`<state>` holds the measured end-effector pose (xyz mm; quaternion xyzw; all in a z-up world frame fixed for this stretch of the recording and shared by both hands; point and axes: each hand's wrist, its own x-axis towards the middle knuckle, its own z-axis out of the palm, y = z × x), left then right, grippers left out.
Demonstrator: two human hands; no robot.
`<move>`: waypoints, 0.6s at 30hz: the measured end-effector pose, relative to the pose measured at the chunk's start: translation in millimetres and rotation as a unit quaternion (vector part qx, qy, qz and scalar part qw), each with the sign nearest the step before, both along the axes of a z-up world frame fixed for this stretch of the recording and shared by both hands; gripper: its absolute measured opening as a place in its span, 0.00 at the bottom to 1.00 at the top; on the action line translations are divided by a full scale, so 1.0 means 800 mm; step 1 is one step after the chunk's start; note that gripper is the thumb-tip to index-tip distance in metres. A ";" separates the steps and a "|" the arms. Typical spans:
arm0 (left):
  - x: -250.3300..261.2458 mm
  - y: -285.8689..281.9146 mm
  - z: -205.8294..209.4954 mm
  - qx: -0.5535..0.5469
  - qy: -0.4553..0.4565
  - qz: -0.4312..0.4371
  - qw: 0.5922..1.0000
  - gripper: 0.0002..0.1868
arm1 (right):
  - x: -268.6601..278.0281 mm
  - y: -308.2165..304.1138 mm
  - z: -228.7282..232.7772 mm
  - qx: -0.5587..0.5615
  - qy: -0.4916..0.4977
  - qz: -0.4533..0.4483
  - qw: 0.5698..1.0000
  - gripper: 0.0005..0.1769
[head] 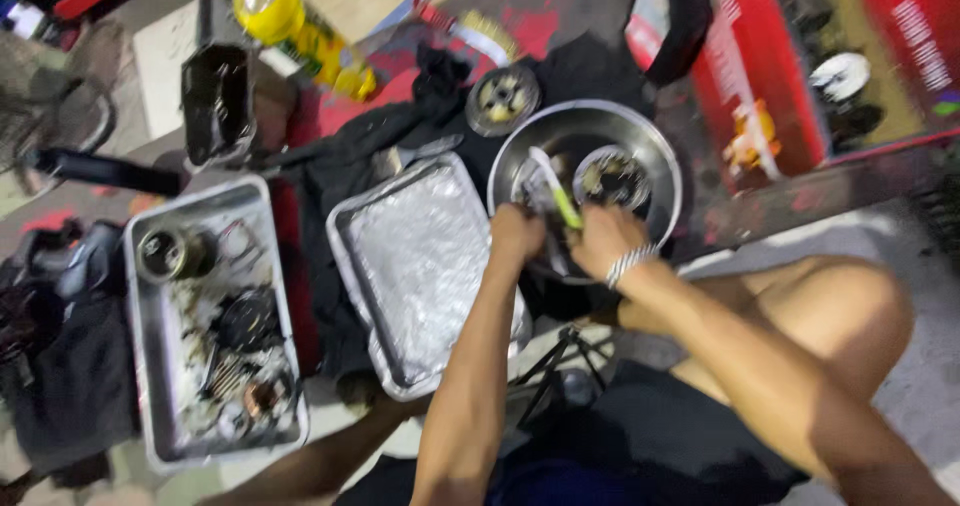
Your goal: The person cleans a metal tray and mechanical parts using a black cloth, then cuts the cloth with scissors. They wipe a metal bowl, pour liquid from the bowl into the tray, and scrub a circular metal part with a toothbrush.
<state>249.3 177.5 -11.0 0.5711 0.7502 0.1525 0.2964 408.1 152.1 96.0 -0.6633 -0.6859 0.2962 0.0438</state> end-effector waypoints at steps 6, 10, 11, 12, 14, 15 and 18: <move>-0.011 -0.006 -0.020 0.014 -0.014 -0.048 0.999 0.13 | 0.010 0.005 -0.010 -0.010 0.006 0.001 1.000 0.19; -0.002 -0.009 -0.010 0.112 -0.153 0.032 0.981 0.16 | 0.018 0.012 -0.022 -0.041 0.008 0.021 0.999 0.19; 0.005 -0.009 -0.006 0.100 -0.162 0.039 0.981 0.14 | 0.021 0.013 -0.026 -0.021 0.016 0.017 0.999 0.19; -0.005 -0.022 0.000 0.082 -0.161 0.053 0.982 0.13 | 0.011 0.007 -0.031 -0.009 0.058 0.021 0.998 0.18; -0.014 -0.029 0.018 0.022 -0.344 0.121 0.931 0.14 | 0.003 0.004 -0.031 0.016 0.134 0.020 0.991 0.17; -0.014 -0.028 0.027 -0.008 -0.433 0.150 0.889 0.15 | 0.005 0.005 -0.028 -0.003 0.151 0.033 0.988 0.17; -0.028 -0.029 0.043 -0.064 -0.510 0.144 0.846 0.19 | 0.003 0.004 -0.022 -0.026 0.210 0.073 0.975 0.17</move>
